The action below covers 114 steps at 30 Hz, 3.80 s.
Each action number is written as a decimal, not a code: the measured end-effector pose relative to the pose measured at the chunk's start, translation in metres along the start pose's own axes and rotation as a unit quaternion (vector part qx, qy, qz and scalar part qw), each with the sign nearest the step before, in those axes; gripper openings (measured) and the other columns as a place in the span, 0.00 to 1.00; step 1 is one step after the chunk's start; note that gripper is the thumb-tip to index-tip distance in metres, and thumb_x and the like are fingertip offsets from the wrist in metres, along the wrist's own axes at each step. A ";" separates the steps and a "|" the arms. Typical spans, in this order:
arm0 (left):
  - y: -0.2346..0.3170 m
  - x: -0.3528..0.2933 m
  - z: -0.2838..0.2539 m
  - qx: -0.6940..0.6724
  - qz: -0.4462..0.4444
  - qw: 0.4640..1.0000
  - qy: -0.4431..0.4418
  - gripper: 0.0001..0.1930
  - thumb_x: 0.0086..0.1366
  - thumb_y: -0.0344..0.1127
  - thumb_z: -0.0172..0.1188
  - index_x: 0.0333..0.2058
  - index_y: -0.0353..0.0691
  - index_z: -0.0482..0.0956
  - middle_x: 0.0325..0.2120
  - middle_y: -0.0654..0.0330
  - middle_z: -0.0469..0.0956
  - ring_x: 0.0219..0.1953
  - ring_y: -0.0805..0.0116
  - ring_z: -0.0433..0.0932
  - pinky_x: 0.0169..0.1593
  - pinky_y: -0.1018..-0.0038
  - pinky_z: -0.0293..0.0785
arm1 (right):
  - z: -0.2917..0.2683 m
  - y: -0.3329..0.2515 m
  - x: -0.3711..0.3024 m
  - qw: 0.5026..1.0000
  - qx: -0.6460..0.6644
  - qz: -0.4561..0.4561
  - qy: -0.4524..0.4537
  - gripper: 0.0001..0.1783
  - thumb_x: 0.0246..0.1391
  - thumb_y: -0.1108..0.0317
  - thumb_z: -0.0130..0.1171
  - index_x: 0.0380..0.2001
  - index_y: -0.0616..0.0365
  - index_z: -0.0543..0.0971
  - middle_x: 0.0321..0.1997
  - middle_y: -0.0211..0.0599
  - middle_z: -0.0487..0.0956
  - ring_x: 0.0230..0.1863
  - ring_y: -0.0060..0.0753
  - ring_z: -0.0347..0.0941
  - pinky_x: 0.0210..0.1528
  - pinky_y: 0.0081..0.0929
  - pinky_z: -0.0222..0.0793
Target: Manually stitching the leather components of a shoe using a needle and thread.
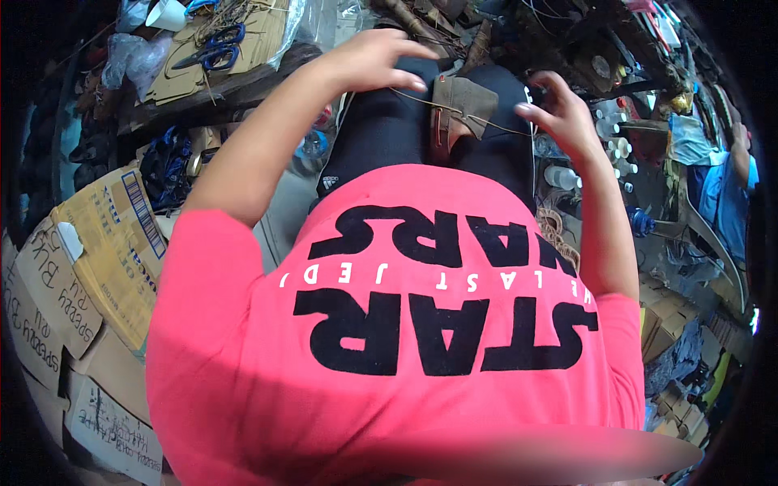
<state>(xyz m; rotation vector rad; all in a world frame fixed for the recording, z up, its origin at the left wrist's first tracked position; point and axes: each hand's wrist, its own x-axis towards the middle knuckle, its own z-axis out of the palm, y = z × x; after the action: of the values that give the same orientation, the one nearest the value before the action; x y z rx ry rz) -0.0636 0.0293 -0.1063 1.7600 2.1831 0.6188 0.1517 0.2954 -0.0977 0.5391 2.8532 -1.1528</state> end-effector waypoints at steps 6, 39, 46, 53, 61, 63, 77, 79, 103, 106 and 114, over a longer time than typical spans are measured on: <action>0.019 0.065 0.026 -0.015 -0.039 0.981 -0.192 0.36 0.44 0.56 0.68 0.53 0.52 0.74 0.45 0.50 0.77 0.52 0.52 0.72 0.53 0.63 0.68 | 0.038 -0.029 0.023 0.989 -0.113 -0.092 -0.020 0.32 0.37 0.55 0.72 0.43 0.57 0.69 0.31 0.44 0.73 0.35 0.43 0.70 0.37 0.35 0.67; 0.013 0.058 0.041 -0.163 -0.042 0.977 -0.130 0.32 0.38 0.47 0.75 0.46 0.45 0.79 0.34 0.57 0.75 0.40 0.61 0.75 0.44 0.70 0.69 | 0.048 -0.026 -0.017 0.988 0.115 -0.074 -0.071 0.08 0.46 0.72 0.65 0.33 0.54 0.84 0.26 0.32 0.75 0.30 0.28 0.71 0.36 0.23 0.68; 0.014 0.061 0.053 -0.141 -0.007 0.987 -0.074 0.26 0.38 0.46 0.74 0.37 0.42 0.79 0.33 0.58 0.75 0.39 0.61 0.75 0.42 0.69 0.69 | 0.052 0.002 -0.007 0.981 0.143 -0.086 -0.102 0.08 0.48 0.74 0.63 0.34 0.56 0.83 0.28 0.27 0.73 0.38 0.23 0.66 0.44 0.20 0.62; 0.021 0.058 0.057 -0.080 -0.029 0.996 -0.036 0.24 0.37 0.50 0.73 0.30 0.42 0.76 0.31 0.61 0.76 0.37 0.60 0.76 0.39 0.67 0.69 | 0.065 0.004 -0.010 0.986 0.114 -0.122 -0.009 0.09 0.43 0.70 0.67 0.31 0.52 0.84 0.24 0.28 0.76 0.32 0.28 0.70 0.39 0.25 0.64; 0.023 0.056 0.058 -0.079 -0.028 0.996 -0.004 0.25 0.36 0.51 0.73 0.29 0.42 0.76 0.28 0.60 0.75 0.35 0.59 0.76 0.38 0.67 0.68 | 0.064 0.006 -0.017 0.982 0.156 -0.111 0.000 0.08 0.43 0.69 0.66 0.31 0.53 0.84 0.24 0.30 0.75 0.31 0.28 0.68 0.36 0.26 0.62; 0.023 0.055 0.058 -0.078 -0.035 0.996 -0.008 0.24 0.36 0.51 0.73 0.28 0.42 0.75 0.28 0.60 0.75 0.35 0.59 0.76 0.37 0.67 0.68 | 0.062 0.008 -0.017 0.984 0.144 -0.106 -0.019 0.08 0.45 0.70 0.66 0.32 0.54 0.84 0.26 0.30 0.76 0.32 0.28 0.67 0.37 0.25 0.62; 0.019 0.055 0.058 -0.087 -0.024 0.996 -0.004 0.27 0.35 0.52 0.74 0.34 0.44 0.79 0.29 0.59 0.76 0.36 0.57 0.76 0.41 0.66 0.71 | 0.061 -0.011 -0.025 0.989 0.012 -0.135 0.062 0.09 0.40 0.68 0.68 0.30 0.51 0.84 0.24 0.30 0.75 0.32 0.32 0.70 0.36 0.27 0.65; 0.021 0.046 0.053 -0.096 -0.009 0.995 0.029 0.24 0.40 0.48 0.71 0.36 0.44 0.79 0.33 0.57 0.75 0.39 0.57 0.75 0.42 0.66 0.71 | 0.060 -0.013 -0.030 0.987 0.065 -0.137 0.060 0.10 0.41 0.66 0.68 0.31 0.47 0.85 0.23 0.29 0.73 0.30 0.31 0.69 0.35 0.28 0.63; 0.058 -0.007 0.031 -0.025 0.017 0.994 0.106 0.06 0.51 0.33 0.66 0.29 0.53 0.84 0.23 0.66 0.68 0.33 0.66 0.68 0.40 0.67 0.61 | 0.057 -0.007 -0.008 0.989 0.056 -0.125 -0.062 0.20 0.40 0.82 0.54 0.35 0.46 0.84 0.28 0.27 0.71 0.35 0.27 0.66 0.42 0.24 0.63; 0.063 -0.006 0.032 0.028 0.054 0.991 0.117 0.06 0.50 0.33 0.66 0.29 0.53 0.84 0.23 0.67 0.68 0.34 0.66 0.68 0.40 0.68 0.61 | 0.057 -0.007 -0.008 0.988 0.069 -0.121 -0.065 0.19 0.42 0.78 0.57 0.35 0.41 0.85 0.26 0.25 0.71 0.36 0.27 0.66 0.45 0.25 0.61; 0.045 -0.013 0.040 -0.043 0.039 0.995 0.085 0.12 0.49 0.30 0.65 0.33 0.53 0.85 0.23 0.67 0.70 0.33 0.67 0.70 0.42 0.70 0.63 | 0.056 -0.002 -0.011 0.987 0.067 -0.117 -0.092 0.17 0.45 0.74 0.60 0.38 0.41 0.85 0.25 0.24 0.71 0.35 0.26 0.64 0.45 0.23 0.60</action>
<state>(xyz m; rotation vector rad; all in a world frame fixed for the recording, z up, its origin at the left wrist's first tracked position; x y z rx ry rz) -0.0038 0.0309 -0.1196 1.8135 2.1676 0.8988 0.1555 0.2527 -0.1351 0.0921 2.7482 -1.3552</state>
